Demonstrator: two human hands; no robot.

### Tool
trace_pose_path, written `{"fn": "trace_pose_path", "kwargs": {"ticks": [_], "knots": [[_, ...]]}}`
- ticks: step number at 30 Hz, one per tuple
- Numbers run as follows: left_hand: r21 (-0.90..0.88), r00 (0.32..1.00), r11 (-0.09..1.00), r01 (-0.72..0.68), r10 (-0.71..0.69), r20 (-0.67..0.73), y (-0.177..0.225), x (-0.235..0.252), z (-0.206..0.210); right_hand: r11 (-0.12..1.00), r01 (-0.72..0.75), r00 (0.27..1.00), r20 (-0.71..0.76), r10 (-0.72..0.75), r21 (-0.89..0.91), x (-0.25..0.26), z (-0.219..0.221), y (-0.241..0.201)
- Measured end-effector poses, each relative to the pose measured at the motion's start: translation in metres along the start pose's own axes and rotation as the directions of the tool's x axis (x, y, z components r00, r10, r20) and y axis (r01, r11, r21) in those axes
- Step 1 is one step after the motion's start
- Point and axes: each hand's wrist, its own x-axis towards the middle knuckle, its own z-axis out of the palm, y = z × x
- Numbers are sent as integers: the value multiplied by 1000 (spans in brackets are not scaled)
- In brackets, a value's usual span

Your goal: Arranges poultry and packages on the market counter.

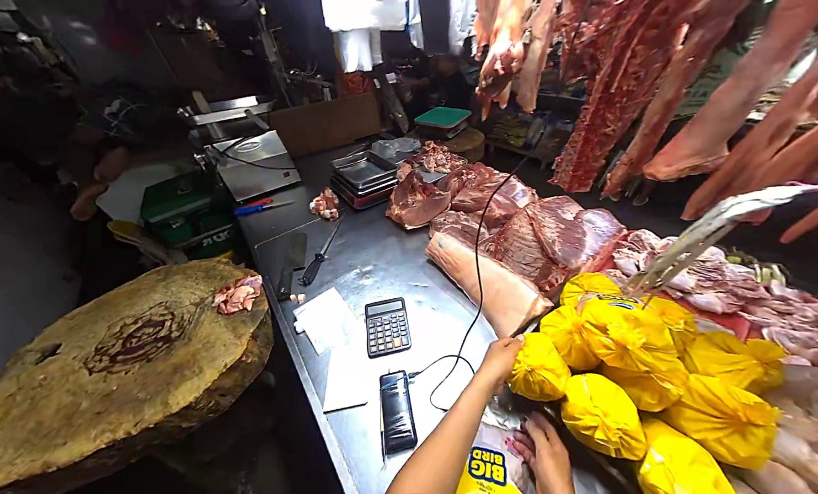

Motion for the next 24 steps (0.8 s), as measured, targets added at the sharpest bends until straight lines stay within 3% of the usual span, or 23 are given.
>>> {"fn": "trace_pose_path", "kwargs": {"ticks": [5, 10, 12, 14, 17, 18, 20, 22, 24], "knots": [[-25, 1000, 1000, 0, -1, -13, -1, -1, 2, 1000, -16, 999, -43, 15, -19, 11, -34, 37], [-35, 1000, 999, 6, -7, -23, -4, 0, 5, 999, 2, 1000, -4, -2, 46, 17, -44, 42], [-30, 1000, 1000, -1, 0, -28, -3, 1, 5, 1000, 5, 1000, 22, -5, -19, 18, -45, 43], [37, 1000, 999, 7, -7, -24, 1, 2, 2, 973, -1, 991, 132, 33, -232, 15, -53, 34], [207, 996, 975, 85, -86, -7, 16, 1, -4, 846, 167, 924, 379, 45, -506, -13, -76, -23], [248, 992, 961, 119, -125, 8, 21, 0, -4, 805, 255, 913, 407, -18, -535, -25, -82, -49], [276, 980, 946, 171, -192, 51, 34, 2, -1, 670, 455, 887, 360, -288, -586, -37, -88, -98], [279, 972, 945, 171, -207, 107, 43, 7, 3, 404, 611, 733, 296, -612, -681, -28, -83, -139], [303, 971, 943, 140, -191, 144, 41, 14, 5, 119, 654, 547, 358, -757, -747, 2, -72, -167]]}}
